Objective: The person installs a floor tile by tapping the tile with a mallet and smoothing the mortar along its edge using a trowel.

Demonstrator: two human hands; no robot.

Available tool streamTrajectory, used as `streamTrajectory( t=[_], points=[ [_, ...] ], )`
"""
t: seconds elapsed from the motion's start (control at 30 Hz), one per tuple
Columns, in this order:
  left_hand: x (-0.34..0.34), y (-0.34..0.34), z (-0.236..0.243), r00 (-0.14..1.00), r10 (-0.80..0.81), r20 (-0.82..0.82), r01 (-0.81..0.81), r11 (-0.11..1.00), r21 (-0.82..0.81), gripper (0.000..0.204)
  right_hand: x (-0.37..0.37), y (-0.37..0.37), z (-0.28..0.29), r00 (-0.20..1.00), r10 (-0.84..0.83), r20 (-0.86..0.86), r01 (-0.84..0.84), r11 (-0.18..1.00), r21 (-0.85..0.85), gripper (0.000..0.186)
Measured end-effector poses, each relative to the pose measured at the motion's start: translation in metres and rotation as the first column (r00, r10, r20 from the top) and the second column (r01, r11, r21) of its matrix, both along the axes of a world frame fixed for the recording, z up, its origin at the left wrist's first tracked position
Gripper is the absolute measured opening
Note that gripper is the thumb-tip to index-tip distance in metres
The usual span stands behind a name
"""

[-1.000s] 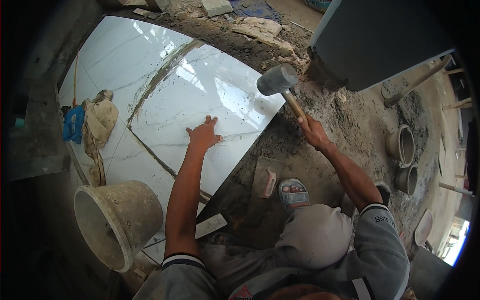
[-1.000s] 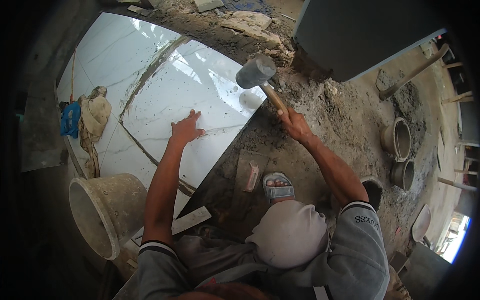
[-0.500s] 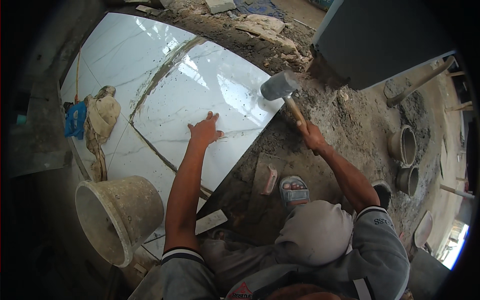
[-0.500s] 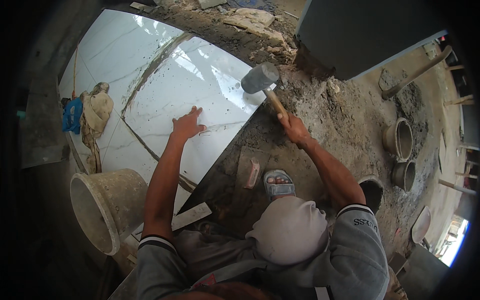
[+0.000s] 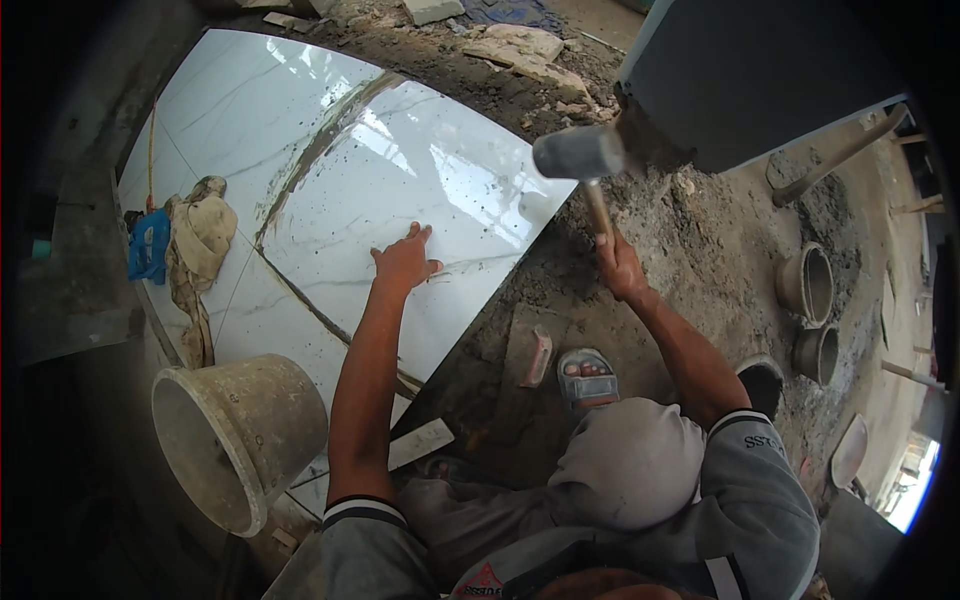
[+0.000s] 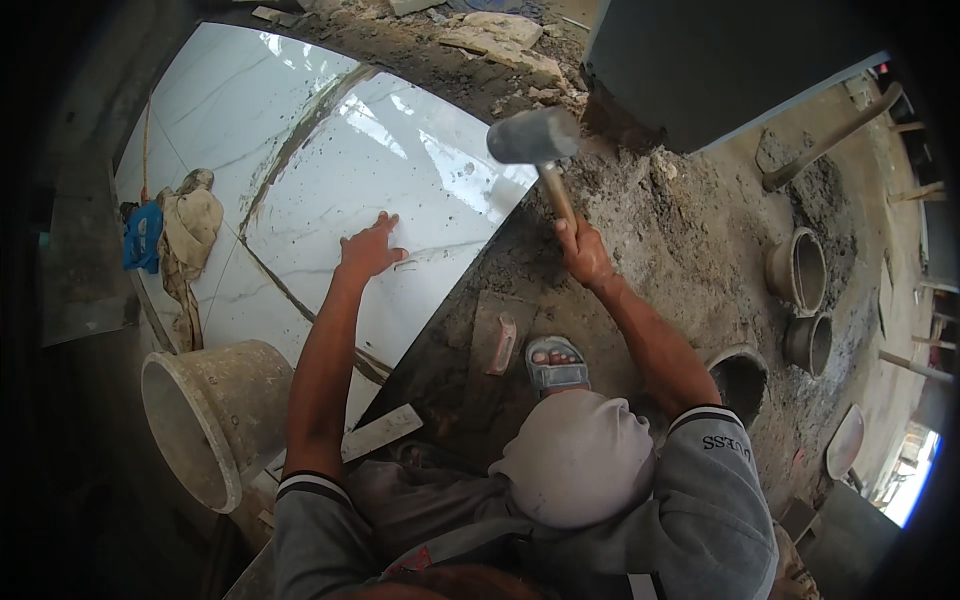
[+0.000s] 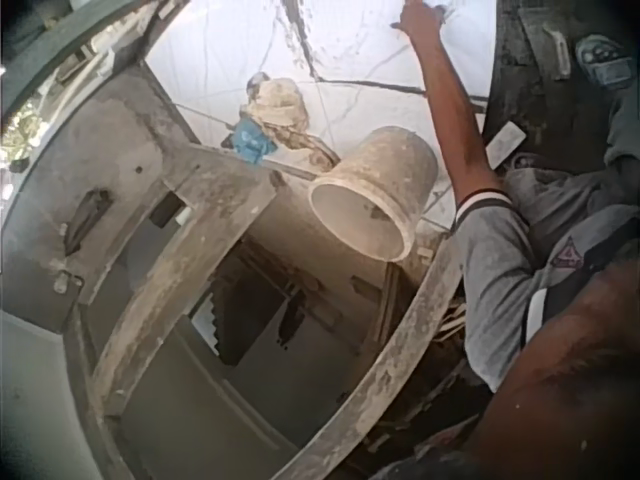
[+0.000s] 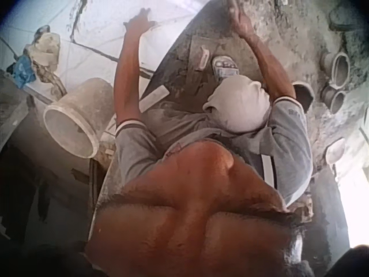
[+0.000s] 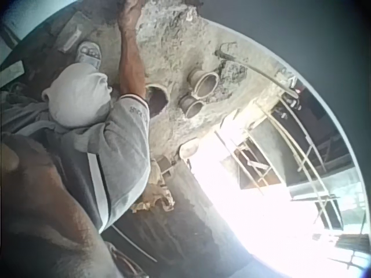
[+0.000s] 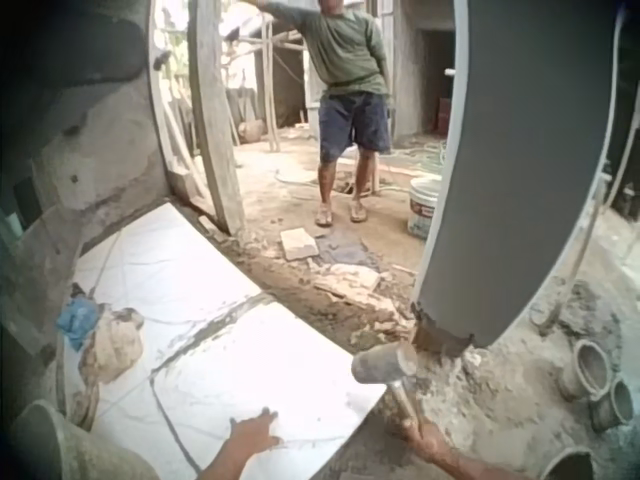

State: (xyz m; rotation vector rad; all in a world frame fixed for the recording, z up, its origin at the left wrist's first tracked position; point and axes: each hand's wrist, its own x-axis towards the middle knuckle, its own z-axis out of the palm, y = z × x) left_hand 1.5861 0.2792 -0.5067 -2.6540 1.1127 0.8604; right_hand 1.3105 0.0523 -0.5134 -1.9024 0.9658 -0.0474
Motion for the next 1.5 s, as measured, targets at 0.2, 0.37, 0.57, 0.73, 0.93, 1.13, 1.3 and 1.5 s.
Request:
streamTrajectory(
  t=[0.2,0.37,0.57,0.73,0.93,1.13,1.3,1.5],
  points=[
    [0.001,0.013,0.002,1.000,0.026,-0.009,-0.027,0.999,-0.027,0.073,0.005,0.013,0.009,0.990,-0.095,0.103,0.087,0.993,0.082,0.061],
    [0.000,0.009,-0.004,1.000,0.005,0.009,-0.005,1.000,-0.024,0.072,0.008,-0.010,-0.016,0.996,0.057,-0.074,-0.068,0.985,-0.158,0.059],
    [-0.001,-0.005,-0.001,1.000,-0.008,0.006,0.008,1.000,-0.011,0.076,-0.006,-0.014,-0.026,0.992,-0.048,0.117,0.061,0.992,-0.112,0.057],
    [0.006,0.018,-0.005,1.000,0.022,0.004,-0.022,1.000,-0.012,0.071,0.021,0.004,0.019,0.998,-0.058,0.009,0.057,0.996,0.070,0.056],
    [0.001,0.009,-0.007,0.999,0.030,-0.019,-0.030,1.000,-0.004,0.072,0.003,-0.009,-0.028,0.989,0.097,-0.109,-0.120,0.966,-0.227,0.056],
    [-0.002,0.002,0.003,0.999,0.033,-0.021,-0.033,0.999,-0.002,0.074,0.010,0.002,-0.005,0.972,-0.053,0.230,0.070,0.995,-0.065,0.061],
    [0.006,0.024,-0.004,0.999,0.047,-0.011,-0.046,0.998,0.035,0.076,0.029,0.013,0.018,0.999,0.040,-0.003,-0.040,0.998,-0.052,0.059],
    [0.001,0.010,-0.012,1.000,0.021,-0.008,-0.021,0.999,-0.042,0.076,0.007,0.004,-0.010,0.996,0.051,0.068,-0.042,0.991,-0.129,0.057]
  ],
)
